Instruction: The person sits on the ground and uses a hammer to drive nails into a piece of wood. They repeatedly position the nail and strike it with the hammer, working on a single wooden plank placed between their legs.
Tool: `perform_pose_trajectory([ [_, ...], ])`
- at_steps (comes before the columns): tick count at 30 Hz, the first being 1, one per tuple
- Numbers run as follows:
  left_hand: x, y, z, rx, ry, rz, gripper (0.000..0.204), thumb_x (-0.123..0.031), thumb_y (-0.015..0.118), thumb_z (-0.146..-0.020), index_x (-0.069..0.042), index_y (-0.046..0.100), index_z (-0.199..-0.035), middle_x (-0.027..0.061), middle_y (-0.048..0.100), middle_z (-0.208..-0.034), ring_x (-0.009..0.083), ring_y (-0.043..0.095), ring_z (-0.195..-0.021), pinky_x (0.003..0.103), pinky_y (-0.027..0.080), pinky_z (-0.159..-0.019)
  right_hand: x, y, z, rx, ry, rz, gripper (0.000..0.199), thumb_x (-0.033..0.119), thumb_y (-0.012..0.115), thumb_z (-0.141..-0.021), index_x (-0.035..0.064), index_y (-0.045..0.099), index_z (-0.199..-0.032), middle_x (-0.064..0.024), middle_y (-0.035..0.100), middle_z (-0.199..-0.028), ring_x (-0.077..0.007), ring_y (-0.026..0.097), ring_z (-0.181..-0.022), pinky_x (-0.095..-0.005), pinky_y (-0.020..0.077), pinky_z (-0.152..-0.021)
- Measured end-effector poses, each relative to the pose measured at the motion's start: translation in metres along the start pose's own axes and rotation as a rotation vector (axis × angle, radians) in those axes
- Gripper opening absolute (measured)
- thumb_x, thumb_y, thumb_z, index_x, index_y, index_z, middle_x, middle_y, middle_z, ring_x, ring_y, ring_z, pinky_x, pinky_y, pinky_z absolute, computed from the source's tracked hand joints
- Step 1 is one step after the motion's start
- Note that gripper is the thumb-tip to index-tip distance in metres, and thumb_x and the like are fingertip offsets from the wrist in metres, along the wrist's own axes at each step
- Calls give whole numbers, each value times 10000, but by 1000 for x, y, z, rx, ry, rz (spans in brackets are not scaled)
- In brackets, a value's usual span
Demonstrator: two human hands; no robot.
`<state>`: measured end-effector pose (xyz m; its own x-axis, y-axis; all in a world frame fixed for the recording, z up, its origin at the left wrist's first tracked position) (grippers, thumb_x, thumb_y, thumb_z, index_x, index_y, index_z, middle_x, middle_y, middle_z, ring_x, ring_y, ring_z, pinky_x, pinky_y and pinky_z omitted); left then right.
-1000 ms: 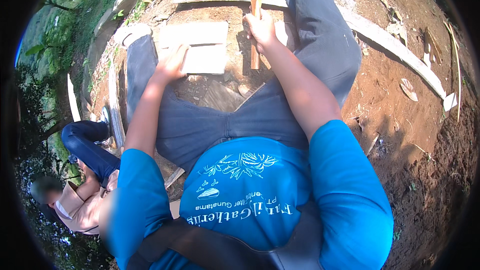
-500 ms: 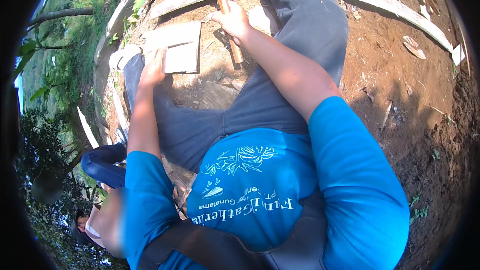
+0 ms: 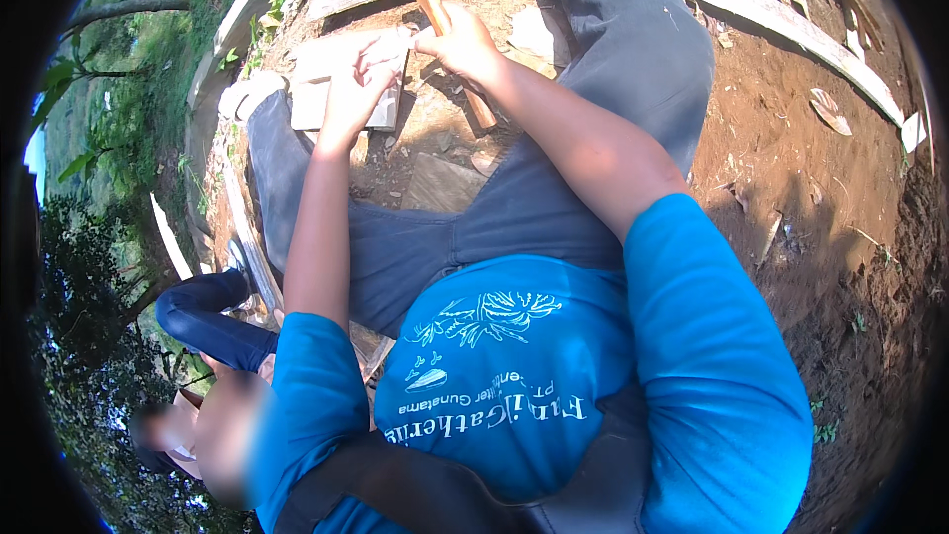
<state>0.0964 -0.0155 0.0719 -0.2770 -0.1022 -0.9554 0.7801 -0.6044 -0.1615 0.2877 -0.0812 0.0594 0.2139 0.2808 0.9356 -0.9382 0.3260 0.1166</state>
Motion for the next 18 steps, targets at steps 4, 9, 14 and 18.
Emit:
perform_pose_trajectory([
  [4, 3, 27, -3, -24, 11, 86, 350, 23, 674, -874, 70, 594, -1212, 98, 703, -1004, 117, 673, -895, 227, 553, -770, -6, 2, 5, 42, 13, -29, 411, 55, 754, -807, 23, 583, -1179, -59, 697, -849, -101, 583, -545, -261, 445, -433],
  [9, 17, 23, -1, -52, 8, 42, 321, 7, 670, -880, 68, 606, -1190, 87, 706, -957, 112, 669, -820, 234, 548, -732, -18, 10, 3, 39, -34, 6, 447, 135, 780, -809, 22, 587, -1195, -43, 689, -844, -91, 576, -566, -259, 445, -471],
  [14, 29, -3, -19, -293, 14, -66, 245, -47, 682, -890, 80, 663, -1098, 116, 730, -905, 113, 681, -801, 242, 544, -705, -15, 5, 0, 16, -34, 39, 371, 288, 813, -849, 64, 585, -1038, 26, 570, -757, -46, 502, -535, -219, 414, -419],
  [18, 55, -22, -41, -370, 1, -177, 262, -163, 713, -935, 30, 708, -1112, 103, 744, -1011, 133, 682, -895, 275, 532, -827, -10, 4, 3, -37, 20, 15, 376, 291, 817, -839, 58, 566, -995, 14, 550, -705, -58, 469, -474, -228, 388, -401],
])
Point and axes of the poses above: each hand's wrist, its own z-axis away from the middle knuckle, its own y-axis out of the palm, x = y × z, the point moved 1 cm from there along -z, towards the middle knuckle
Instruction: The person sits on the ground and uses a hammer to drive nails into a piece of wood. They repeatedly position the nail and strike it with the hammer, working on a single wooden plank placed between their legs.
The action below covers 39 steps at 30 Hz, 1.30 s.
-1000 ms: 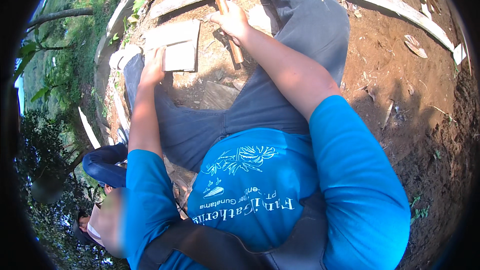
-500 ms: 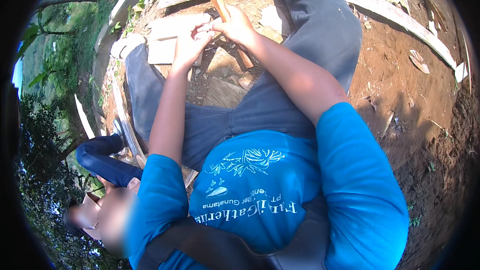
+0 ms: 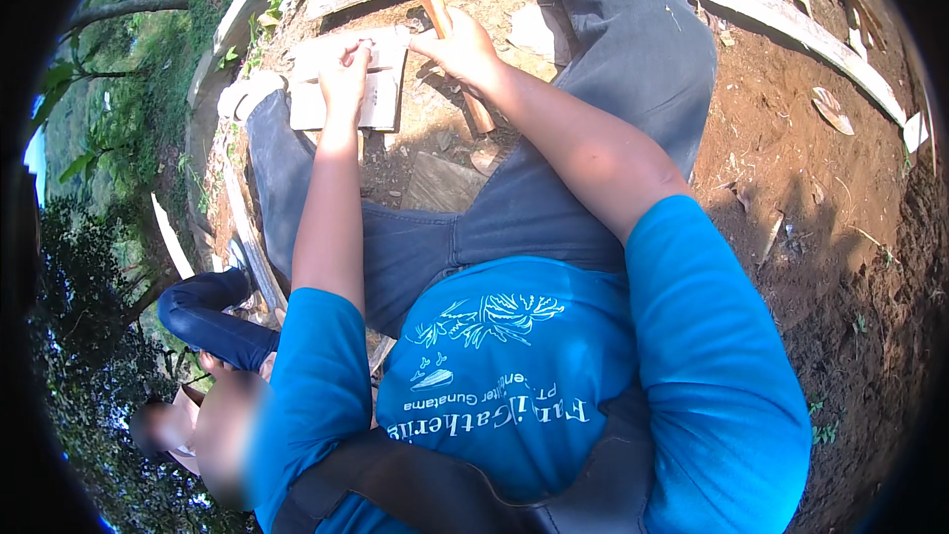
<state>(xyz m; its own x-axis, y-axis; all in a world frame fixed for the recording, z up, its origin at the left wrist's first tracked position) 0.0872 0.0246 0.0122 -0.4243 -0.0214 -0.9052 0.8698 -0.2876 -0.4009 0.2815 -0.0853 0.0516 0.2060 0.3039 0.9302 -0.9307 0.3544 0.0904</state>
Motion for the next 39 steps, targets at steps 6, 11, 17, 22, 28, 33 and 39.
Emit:
perform_pose_trajectory([
  [6, 11, 11, -11, 26, -15, -62, 246, -155, 705, -939, 39, 720, -1091, 117, 744, -1012, 161, 688, -919, 308, 533, -860, -2, -8, -1, -52, 22, -31, 409, 306, 825, -826, 66, 542, -996, 10, 531, -684, -60, 446, -450, -245, 361, -392],
  [11, 21, 15, -7, 33, -46, 70, 269, -150, 713, -934, 47, 709, -1116, 129, 745, -1022, 163, 693, -928, 306, 543, -851, -4, -7, -3, -64, 42, -19, 420, 311, 829, -824, 66, 537, -1002, 12, 518, -685, -64, 431, -448, -250, 353, -393],
  [17, 32, 12, -9, -41, 24, -66, 280, -153, 726, -927, 47, 703, -1122, 135, 744, -1032, 166, 696, -924, 306, 550, -845, -2, -1, -1, -59, 38, 6, 404, 296, 821, -833, 59, 539, -999, 15, 514, -682, -64, 429, -448, -248, 355, -395],
  [22, 9, 29, -2, -45, -8, -59, 279, -162, 725, -930, 44, 707, -1116, 132, 744, -1028, 165, 696, -923, 308, 552, -839, -8, -12, -2, -44, 46, 20, 399, 308, 821, -835, 53, 548, -974, 17, 520, -682, -58, 431, -449, -237, 365, -398],
  [28, 38, 17, -7, -128, 143, -197, 246, -177, 729, -903, 22, 732, -1048, 163, 751, -937, 222, 723, -871, 350, 559, -806, -10, -2, -2, -30, 57, 51, 405, 328, 825, -835, 41, 570, -964, 17, 533, -681, -51, 434, -452, -231, 371, -402],
  [33, 31, 20, -6, -121, 103, -207, 244, -178, 721, -906, 19, 735, -1050, 166, 752, -931, 221, 724, -869, 348, 557, -805, -12, -4, -3, -17, 56, 29, 420, 337, 828, -832, 34, 580, -982, 13, 551, -704, -48, 445, -468, -225, 370, -406],
  [39, 38, 14, -6, -132, 91, -138, 227, -163, 720, -907, 16, 737, -1046, 160, 752, -926, 209, 720, -858, 337, 559, -792, -14, 1, -2, 11, 51, 92, 415, 350, 798, -855, 27, 587, -1007, 1, 576, -734, -55, 473, -506, -233, 381, -429],
])
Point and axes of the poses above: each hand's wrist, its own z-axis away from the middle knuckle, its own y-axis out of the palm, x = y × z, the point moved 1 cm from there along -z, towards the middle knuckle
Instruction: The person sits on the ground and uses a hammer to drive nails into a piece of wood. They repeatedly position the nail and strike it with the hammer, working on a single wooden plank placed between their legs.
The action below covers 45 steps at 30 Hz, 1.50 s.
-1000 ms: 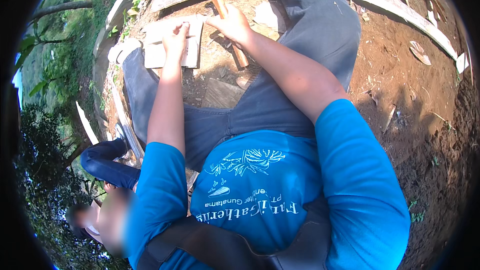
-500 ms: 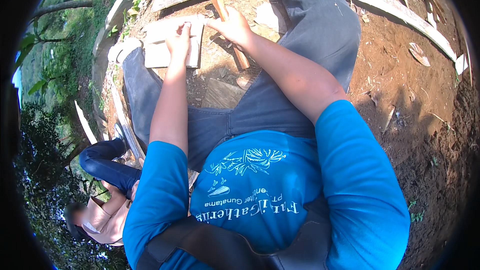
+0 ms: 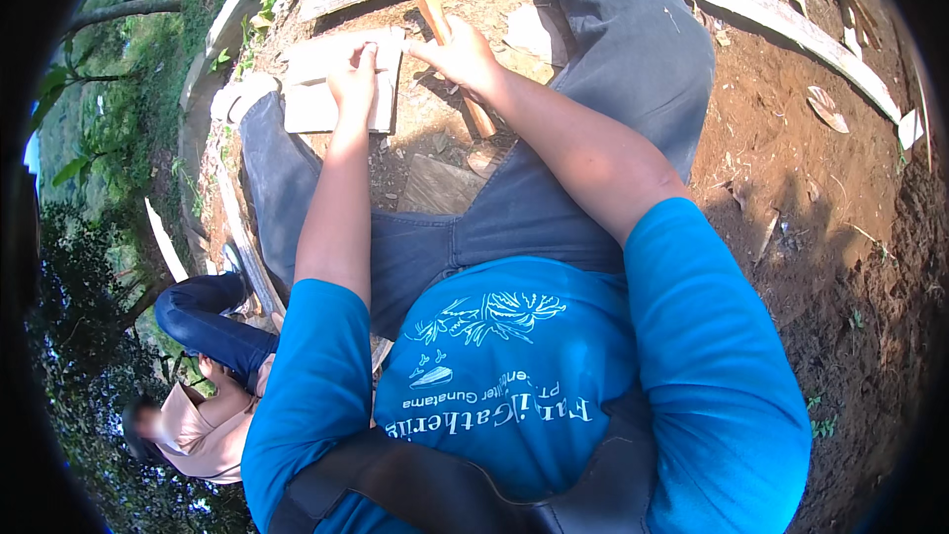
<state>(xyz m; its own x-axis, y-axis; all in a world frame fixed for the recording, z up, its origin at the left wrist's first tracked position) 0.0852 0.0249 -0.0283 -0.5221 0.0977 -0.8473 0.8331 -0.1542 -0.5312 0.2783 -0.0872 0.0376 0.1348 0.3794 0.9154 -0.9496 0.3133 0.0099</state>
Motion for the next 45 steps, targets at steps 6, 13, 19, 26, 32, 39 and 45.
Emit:
perform_pose_trajectory([
  [6, -21, 7, 8, -9, 73, -10, 187, -122, 713, -911, 14, 737, -1037, 140, 751, -907, 182, 711, -838, 324, 563, -781, 0, -9, 4, -26, -167, 430, 331, 296, 641, -934, 37, 600, -1135, -44, 566, -725, -135, 542, -644, -346, 468, -612],
  [13, -49, 7, 18, 12, -43, 74, 152, -46, 656, -903, -1, 729, -1028, 136, 745, -917, 191, 709, -827, 308, 542, -761, 57, -4, 32, 231, -343, 493, 532, 197, 578, -984, 69, 466, -1488, -111, 687, -1001, -130, 599, -844, -312, 497, -789],
  [19, -53, -2, 27, -47, -127, 264, 173, -70, 646, -931, 36, 706, -1054, 126, 736, -923, 164, 684, -792, 307, 546, -722, 62, 16, 34, 247, -335, 524, 530, 186, 595, -999, 19, 447, -1480, -169, 643, -1294, -174, 602, -1164, -310, 454, -1009],
  [26, -29, 3, 27, -89, -81, 198, 186, -125, 697, -896, 5, 734, -1025, 181, 698, -983, 271, 677, -894, 356, 531, -809, 104, 30, 39, 153, -412, 544, 521, 168, 578, -993, -9, 447, -1465, -206, 617, -1344, -234, 584, -1256, -331, 426, -1060],
  [32, -49, -1, 29, -96, -38, 315, 186, -197, 765, -854, -43, 769, -959, 168, 705, -962, 285, 684, -897, 362, 529, -809, 73, 17, 39, 215, -394, 593, 529, 179, 625, -1002, -34, 455, -1456, -196, 612, -1337, -189, 581, -1229, -316, 437, -1054],
  [39, -36, 1, 21, -55, -142, 266, 154, -152, 772, -832, -27, 759, -921, 128, 726, -851, 219, 690, -817, 352, 536, -771, 105, 28, 46, 189, -512, 487, 510, 165, 626, -996, -38, 475, -1438, -174, 649, -1262, -186, 593, -1173, -315, 439, -1034],
  [45, -30, 9, 21, -47, -109, 292, 232, -107, 671, -921, 29, 709, -1106, 112, 736, -890, 152, 668, -808, 303, 530, -744, 44, 11, 30, 157, -376, 613, 536, 173, 627, -994, -25, 456, -1462, -192, 611, -1336, -209, 586, -1220, -326, 418, -1070],
])
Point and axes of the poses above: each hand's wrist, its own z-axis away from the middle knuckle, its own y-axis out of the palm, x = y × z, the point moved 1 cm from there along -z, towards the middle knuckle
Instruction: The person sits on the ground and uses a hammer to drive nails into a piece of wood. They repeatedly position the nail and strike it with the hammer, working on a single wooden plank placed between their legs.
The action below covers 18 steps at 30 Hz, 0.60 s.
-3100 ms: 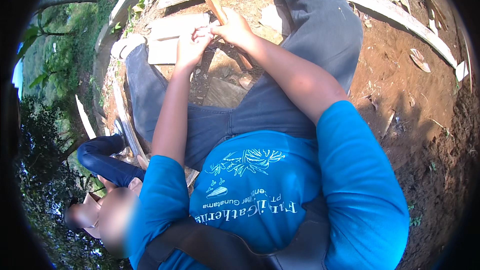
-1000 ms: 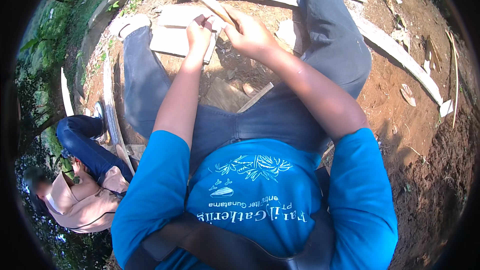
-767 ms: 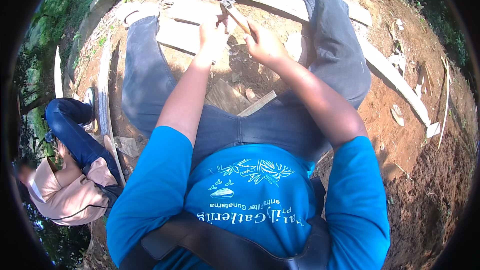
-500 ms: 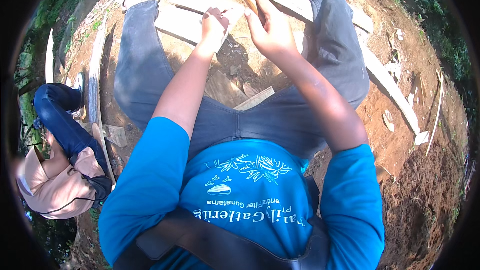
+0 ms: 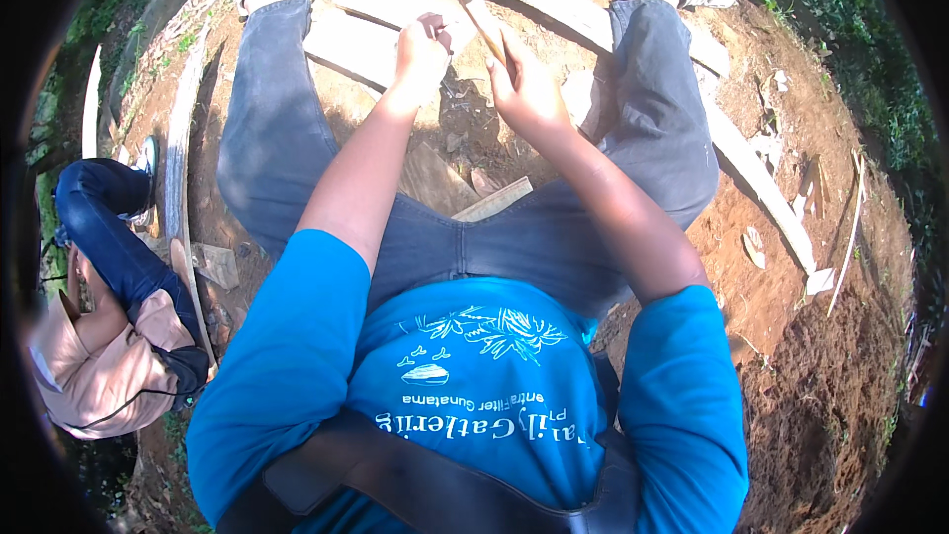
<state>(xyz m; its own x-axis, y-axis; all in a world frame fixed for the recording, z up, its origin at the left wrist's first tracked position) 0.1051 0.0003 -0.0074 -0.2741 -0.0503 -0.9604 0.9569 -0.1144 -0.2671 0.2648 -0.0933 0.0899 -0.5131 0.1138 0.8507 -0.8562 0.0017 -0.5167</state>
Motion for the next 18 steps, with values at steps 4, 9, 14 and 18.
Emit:
perform_pose_trajectory([
  [4, -6, 2, -2, -22, -5, 9, 185, -129, 707, -901, 21, 724, -1007, 119, 723, -867, 155, 666, -807, 313, 527, -718, -5, -8, -5, 1, -21, -25, 545, 187, 604, -968, 22, 464, -1468, -218, 640, -1306, -263, 631, -1187, -356, 461, -1014],
  [9, -13, -9, 3, 52, -46, -84, 174, -151, 739, -878, 15, 718, -927, 98, 688, -911, 189, 666, -821, 323, 526, -710, 82, -25, 1, -119, -100, -363, 485, 130, 595, -1006, 9, 475, -1460, -77, 645, -1249, -84, 576, -1049, -231, 451, -907],
  [14, 12, -7, -10, 113, -214, 588, 225, -166, 542, -976, 33, 630, -1032, 112, 676, -968, 197, 666, -865, 341, 565, -749, -1, 0, -2, 113, 43, 93, 515, 174, 587, -984, 44, 467, -1468, -186, 673, -1185, -169, 621, -1091, -319, 467, -967],
  [18, 23, -35, -40, 116, -608, 1063, 302, -222, 410, -1017, 5, 593, -1094, 134, 670, -1009, 230, 681, -893, 377, 587, -752, 35, -13, -4, 75, -48, 76, 516, 187, 614, -978, 5, 488, -1444, -150, 683, -1180, -162, 621, -1074, -317, 470, -955],
])
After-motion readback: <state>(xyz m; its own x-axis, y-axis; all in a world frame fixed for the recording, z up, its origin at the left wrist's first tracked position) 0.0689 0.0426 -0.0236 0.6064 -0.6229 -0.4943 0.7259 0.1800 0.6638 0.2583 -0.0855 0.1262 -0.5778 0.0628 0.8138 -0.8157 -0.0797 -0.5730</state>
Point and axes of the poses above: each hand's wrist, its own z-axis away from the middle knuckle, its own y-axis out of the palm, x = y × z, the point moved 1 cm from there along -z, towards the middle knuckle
